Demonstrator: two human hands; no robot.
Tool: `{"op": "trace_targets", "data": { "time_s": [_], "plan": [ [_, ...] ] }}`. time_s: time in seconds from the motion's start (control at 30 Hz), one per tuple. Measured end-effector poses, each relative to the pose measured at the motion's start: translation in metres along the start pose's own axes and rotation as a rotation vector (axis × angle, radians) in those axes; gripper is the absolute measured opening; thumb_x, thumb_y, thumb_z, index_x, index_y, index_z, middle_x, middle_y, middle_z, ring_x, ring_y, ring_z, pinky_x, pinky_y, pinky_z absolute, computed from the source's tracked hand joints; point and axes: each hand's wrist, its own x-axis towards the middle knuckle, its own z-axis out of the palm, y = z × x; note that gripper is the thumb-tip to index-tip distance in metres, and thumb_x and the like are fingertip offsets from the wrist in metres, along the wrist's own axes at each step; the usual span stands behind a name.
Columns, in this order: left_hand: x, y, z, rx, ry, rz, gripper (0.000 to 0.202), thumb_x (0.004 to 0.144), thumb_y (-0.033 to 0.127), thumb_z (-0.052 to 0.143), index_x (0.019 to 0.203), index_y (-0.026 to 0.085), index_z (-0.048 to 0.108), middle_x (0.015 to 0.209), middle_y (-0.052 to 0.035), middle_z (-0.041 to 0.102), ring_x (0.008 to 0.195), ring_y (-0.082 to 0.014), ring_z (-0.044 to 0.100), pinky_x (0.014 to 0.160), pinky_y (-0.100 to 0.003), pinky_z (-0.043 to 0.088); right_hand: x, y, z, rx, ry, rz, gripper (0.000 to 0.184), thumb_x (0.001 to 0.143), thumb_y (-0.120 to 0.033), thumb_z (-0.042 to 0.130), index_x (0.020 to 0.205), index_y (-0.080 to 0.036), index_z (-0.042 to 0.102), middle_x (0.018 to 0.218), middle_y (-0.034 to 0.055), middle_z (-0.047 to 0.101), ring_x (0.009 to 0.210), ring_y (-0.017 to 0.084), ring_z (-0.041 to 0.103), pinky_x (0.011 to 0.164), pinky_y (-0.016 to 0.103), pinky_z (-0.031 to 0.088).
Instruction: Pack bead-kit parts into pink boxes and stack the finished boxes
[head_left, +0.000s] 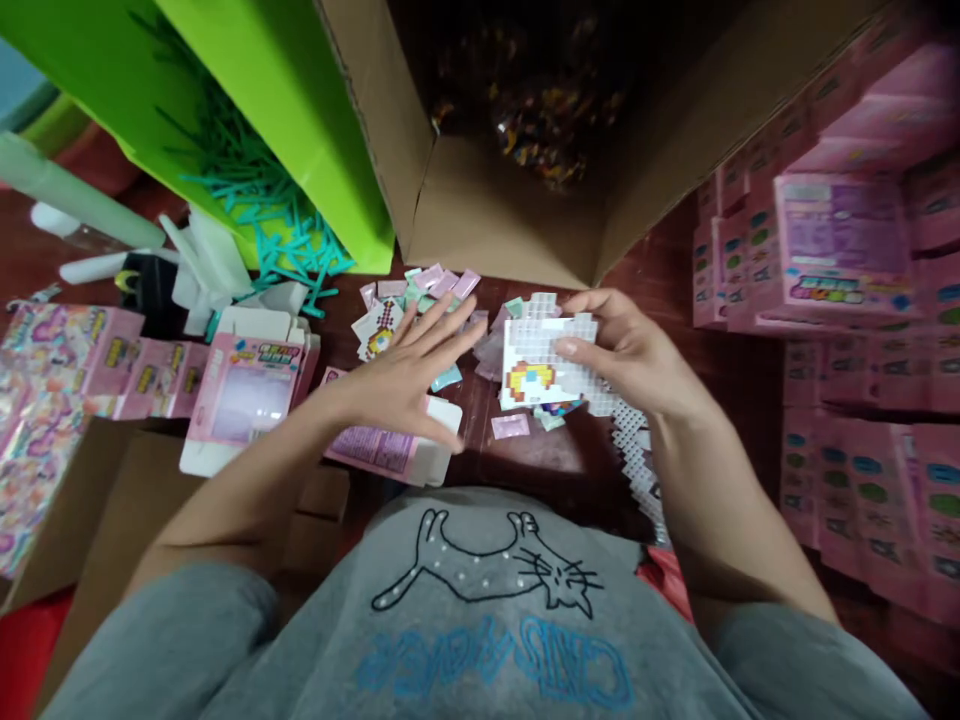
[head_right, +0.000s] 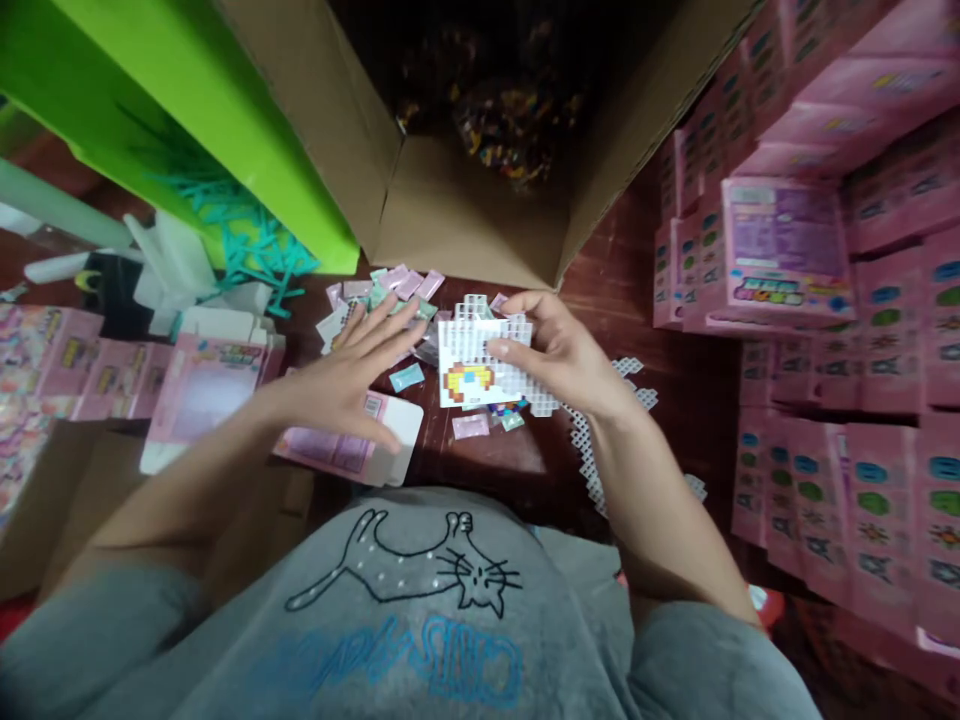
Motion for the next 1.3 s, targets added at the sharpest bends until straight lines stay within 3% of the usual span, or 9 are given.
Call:
{"op": "trace_targets", "data": {
  "time_s": [0.1,0.17,0.37,0.57,0.73,0.87,1.0,1.13,1.3],
  "plan": [
    [-0.055,-0.021,-0.006,0.419,-0.331,-0.163,0.157,0.064,0.089,0.09,0.185,0.017,0.02,0.193,-0.027,0.011,0.177,-0.0613,0.003,0.139,-0.079,-0.008,-0.016,0.002,-0.002,-0.024,-0.085,0.079,0.048,0.085,-0.045,0.102,0.119,-0.027,0.072,0.109,0.0009,0.076,0.087,0.015,0.071,0.077,0.028,0.064],
    [-0.078,-0.03,0.0,0.531,-0.4,-0.219,0.154,0.065,0.081,0.091,0.184,0.014,0.02,0.19,-0.0298,0.022,0.176,-0.0614,0.012,0.14,-0.078,-0.005,-0.021,0.009,0.009,0.008,-0.186,0.141,0.046,0.088,-0.046,0.099,0.122,-0.026,0.075,0.106,0.0011,0.078,0.084,0.015,0.072,0.076,0.029,0.064],
    [-0.096,-0.034,0.034,0.614,-0.209,-0.129,0.131,0.08,0.069,0.083,0.181,0.01,0.025,0.183,-0.0314,0.035,0.172,-0.0628,0.021,0.139,-0.08,0.001,-0.017,0.049,0.058,0.063,-0.292,0.244,0.056,0.085,-0.058,0.098,0.121,-0.023,0.074,0.108,0.0023,0.08,0.085,0.014,0.072,0.075,0.029,0.064],
    [-0.107,-0.013,0.053,0.568,0.128,-0.031,0.127,0.082,0.064,0.086,0.18,0.018,0.02,0.173,-0.0298,0.042,0.161,-0.0549,0.041,0.14,-0.076,0.022,-0.021,0.06,0.042,-0.293,-0.309,0.26,0.052,0.091,-0.066,0.086,0.121,-0.025,0.074,0.111,0.0049,0.08,0.092,0.021,0.074,0.083,0.039,0.065],
    [-0.098,0.009,0.069,0.597,0.327,0.015,0.132,0.077,0.051,0.094,0.181,0.019,0.018,0.172,-0.0306,0.04,0.16,-0.0557,0.042,0.137,-0.08,0.023,-0.028,0.006,0.031,-0.827,-0.308,0.166,0.046,0.101,-0.057,0.074,0.134,-0.024,0.075,0.096,0.0047,0.079,0.079,0.024,0.073,0.078,0.042,0.062],
    [-0.076,0.016,0.089,0.594,0.533,0.008,0.137,0.077,0.049,0.096,0.183,0.021,0.015,0.174,-0.0315,0.036,0.16,-0.0574,0.039,0.134,-0.081,0.026,-0.034,-0.05,0.04,-1.086,-0.267,-0.059,0.041,0.105,-0.049,0.068,0.135,-0.023,0.076,0.123,0.013,0.083,0.107,0.032,0.081,0.097,0.05,0.065],
    [-0.054,0.028,0.109,0.563,0.746,-0.009,0.137,0.078,0.052,0.096,0.184,0.019,0.014,0.176,-0.032,0.033,0.16,-0.057,0.039,0.134,-0.079,0.027,-0.03,-0.077,0.051,-1.164,-0.364,-0.152,0.034,0.108,-0.043,0.064,0.134,-0.024,0.077,0.128,0.0114,0.083,0.114,0.033,0.082,0.1,0.051,0.067],
    [-0.047,0.034,0.125,0.469,0.847,-0.032,0.146,0.072,0.057,0.098,0.184,0.025,0.01,0.178,-0.0293,0.03,0.161,-0.0554,0.04,0.134,-0.077,0.03,-0.013,-0.095,0.073,-1.123,-0.535,-0.24,0.04,0.112,-0.045,0.06,0.146,-0.028,0.074,0.135,0.0088,0.082,0.118,0.032,0.082,0.1,0.051,0.069],
    [-0.076,0.014,0.131,0.366,0.995,-0.158,0.168,0.061,0.066,0.103,0.185,0.027,-0.005,0.181,-0.0285,0.02,0.166,-0.0549,0.035,0.135,-0.076,0.034,0.026,-0.148,0.116,-0.962,-0.38,-0.581,0.045,0.11,-0.061,0.07,0.149,-0.039,0.074,0.14,0.0036,0.079,0.126,0.034,0.078,0.109,0.052,0.066]
  ]
}}
